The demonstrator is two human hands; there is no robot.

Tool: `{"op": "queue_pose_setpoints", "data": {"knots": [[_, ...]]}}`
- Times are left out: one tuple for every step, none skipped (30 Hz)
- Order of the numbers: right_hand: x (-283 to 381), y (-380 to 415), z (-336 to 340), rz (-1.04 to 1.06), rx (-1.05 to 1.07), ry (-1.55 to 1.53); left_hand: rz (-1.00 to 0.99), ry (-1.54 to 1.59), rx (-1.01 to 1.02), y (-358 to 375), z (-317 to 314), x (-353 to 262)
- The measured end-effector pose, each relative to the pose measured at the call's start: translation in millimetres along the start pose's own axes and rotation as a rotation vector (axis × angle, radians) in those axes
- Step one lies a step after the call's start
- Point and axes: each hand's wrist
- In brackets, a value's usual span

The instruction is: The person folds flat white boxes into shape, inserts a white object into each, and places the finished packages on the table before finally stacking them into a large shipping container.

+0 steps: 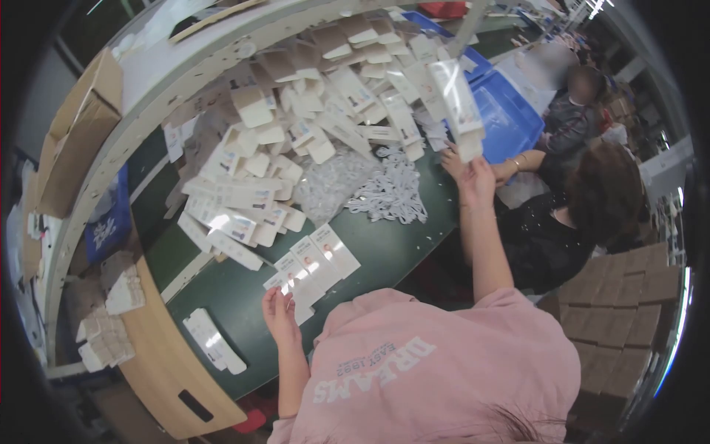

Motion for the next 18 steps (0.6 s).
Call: {"op": "queue_pose_setpoints", "data": {"knots": [[2,-13,-13,-0.006,-0.006,-0.010,0.006,0.021,-0.045,0,5,-1],[4,-25,-27,-0.012,-0.013,-0.019,0.012,0.043,-0.089,1,9,-3],[7,-36,-42,-0.017,-0.008,-0.023,0.013,0.059,-0.117,0,12,-2],[9,-43,-57,-0.028,-0.005,-0.032,0.013,0.069,-0.139,0,16,0],[11,-49,-73,-0.038,-0.003,-0.042,0.011,0.078,-0.160,-2,19,0],[12,-56,-87,-0.048,-0.001,-0.049,0.012,0.087,-0.182,-2,22,1],[13,-63,-101,-0.059,-0.001,-0.054,0.015,0.095,-0.204,-2,25,3],[13,-69,-113,-0.071,-0.002,-0.057,0.020,0.103,-0.227,-2,28,4],[12,-76,-126,-0.080,-0.002,-0.056,0.019,0.112,-0.239,-1,30,6],[11,-82,-138,-0.085,0.003,-0.064,0.018,0.121,-0.256,-1,31,6],[9,-89,-148,-0.089,0.007,-0.071,0.019,0.128,-0.273,-1,33,6],[8,-95,-155,-0.094,0.008,-0.077,0.023,0.135,-0.289,-1,34,7],[7,-101,-162,-0.099,0.012,-0.074,0.028,0.140,-0.303,0,35,7],[6,-105,-170,-0.102,0.040,-0.099,0.039,0.135,-0.308,0,35,7],[7,-107,-177,-0.104,0.055,-0.110,0.046,0.134,-0.311,-1,36,7],[9,-106,-183,-0.103,0.055,-0.109,0.051,0.130,-0.318,-1,36,7],[11,-105,-189,-0.100,0.054,-0.109,0.057,0.126,-0.323,-2,36,8],[12,-105,-195,-0.099,0.056,-0.108,0.060,0.126,-0.327,-3,36,8]]}}
Point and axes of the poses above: each hand's wrist, its own y-axis away from the middle knuckle, its own z-axis out of the back of the hand, x = y × z, and after that the axes turned 8 degrees about -x, right-handed
